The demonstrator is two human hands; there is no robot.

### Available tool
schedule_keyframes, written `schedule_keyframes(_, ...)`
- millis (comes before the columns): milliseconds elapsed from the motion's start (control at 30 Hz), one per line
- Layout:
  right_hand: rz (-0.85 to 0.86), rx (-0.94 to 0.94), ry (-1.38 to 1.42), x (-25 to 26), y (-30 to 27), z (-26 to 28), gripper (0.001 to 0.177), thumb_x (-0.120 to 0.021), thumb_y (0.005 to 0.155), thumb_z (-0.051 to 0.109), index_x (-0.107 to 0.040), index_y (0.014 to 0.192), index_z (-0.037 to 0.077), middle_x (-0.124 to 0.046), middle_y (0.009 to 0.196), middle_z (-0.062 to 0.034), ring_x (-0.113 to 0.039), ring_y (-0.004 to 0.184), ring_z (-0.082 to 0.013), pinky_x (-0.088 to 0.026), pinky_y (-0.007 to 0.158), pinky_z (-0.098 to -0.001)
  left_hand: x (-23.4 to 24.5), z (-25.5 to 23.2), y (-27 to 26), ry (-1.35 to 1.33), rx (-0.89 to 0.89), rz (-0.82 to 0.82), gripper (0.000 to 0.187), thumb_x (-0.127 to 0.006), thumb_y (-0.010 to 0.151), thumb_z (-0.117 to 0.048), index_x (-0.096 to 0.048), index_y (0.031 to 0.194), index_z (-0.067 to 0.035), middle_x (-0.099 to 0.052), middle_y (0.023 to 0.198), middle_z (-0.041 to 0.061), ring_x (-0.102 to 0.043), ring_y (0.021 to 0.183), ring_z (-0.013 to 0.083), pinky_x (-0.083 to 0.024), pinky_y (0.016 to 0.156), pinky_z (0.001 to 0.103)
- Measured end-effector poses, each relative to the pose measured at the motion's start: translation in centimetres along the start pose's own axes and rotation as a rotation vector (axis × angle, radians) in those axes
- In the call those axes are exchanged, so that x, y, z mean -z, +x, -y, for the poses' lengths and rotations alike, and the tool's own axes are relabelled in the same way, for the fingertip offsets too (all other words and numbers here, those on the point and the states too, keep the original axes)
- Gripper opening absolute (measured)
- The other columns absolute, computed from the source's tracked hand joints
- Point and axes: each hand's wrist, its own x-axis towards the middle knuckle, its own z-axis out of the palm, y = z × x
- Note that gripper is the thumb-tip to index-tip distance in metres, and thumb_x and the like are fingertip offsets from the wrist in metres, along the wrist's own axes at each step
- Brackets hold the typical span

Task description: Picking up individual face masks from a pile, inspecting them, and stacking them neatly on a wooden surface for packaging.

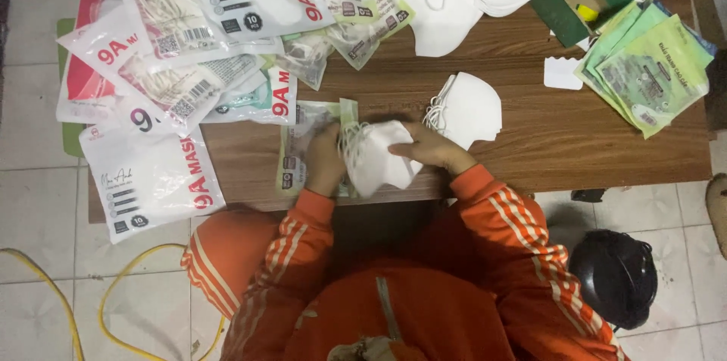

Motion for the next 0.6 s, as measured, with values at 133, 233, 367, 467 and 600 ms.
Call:
schedule_keyframes(133,0.191,0.182,-0.432,0.1,-4.5,7.1,0.028,-0.070,0.089,0.019,-0.073,0.115,0.008,-0.077,0.097,-0.0226,-0.073,0.096,-0.0455,-0.058,0.084,-0.0539,-0.5,-0.9,-0.3,0.016,-0.104,-0.057,0.031,-0.065,0.092,-0.028,-0.072,0.107,-0.001,-0.071,0.081,0.024,-0.069,0.087,0.0477,-0.053,0.075,0.056)
schedule_keyframes(233,0.259,0.235,-0.486,-1.4,-6.2,10.2,0.046,-0.062,0.090,0.010,-0.057,0.136,0.008,-0.071,0.109,-0.0334,-0.066,0.103,-0.0574,-0.054,0.091,-0.0641,-1.4,-0.6,-0.4,0.098,-0.208,0.040,0.029,-0.069,0.089,-0.030,-0.072,0.102,-0.005,-0.072,0.082,0.023,-0.071,0.088,0.0459,-0.055,0.073,0.053)
schedule_keyframes(367,0.266,0.207,-0.495,-1.3,-5.9,10.3,0.065,-0.057,0.092,0.015,-0.034,0.153,0.013,-0.063,0.127,-0.0348,-0.059,0.117,-0.0573,-0.049,0.100,-0.0645,-0.2,-1.3,-0.8,0.110,-0.291,0.071,0.020,-0.068,0.088,-0.024,-0.070,0.094,-0.005,-0.069,0.072,0.020,-0.069,0.078,0.0443,-0.054,0.069,0.052)
schedule_keyframes(467,0.274,0.166,-0.527,-1.4,-5.8,10.1,0.073,-0.056,0.093,0.016,-0.027,0.159,0.017,-0.059,0.136,-0.0335,-0.057,0.122,-0.0549,-0.048,0.104,-0.0607,-0.2,-0.8,-0.4,0.065,-0.318,0.104,0.019,-0.066,0.090,-0.024,-0.065,0.080,-0.009,-0.061,0.058,0.012,-0.065,0.060,0.0325,-0.051,0.059,0.038)
schedule_keyframes(600,0.270,0.167,-0.519,-1.2,-5.5,9.5,0.071,-0.058,0.092,0.015,-0.033,0.158,0.017,-0.060,0.134,-0.0347,-0.057,0.121,-0.0562,-0.047,0.104,-0.0624,-0.2,-0.9,-0.3,0.032,-0.330,0.101,0.028,-0.065,0.093,-0.022,-0.059,0.070,-0.007,-0.053,0.049,0.010,-0.059,0.048,0.0273,-0.045,0.052,0.031)
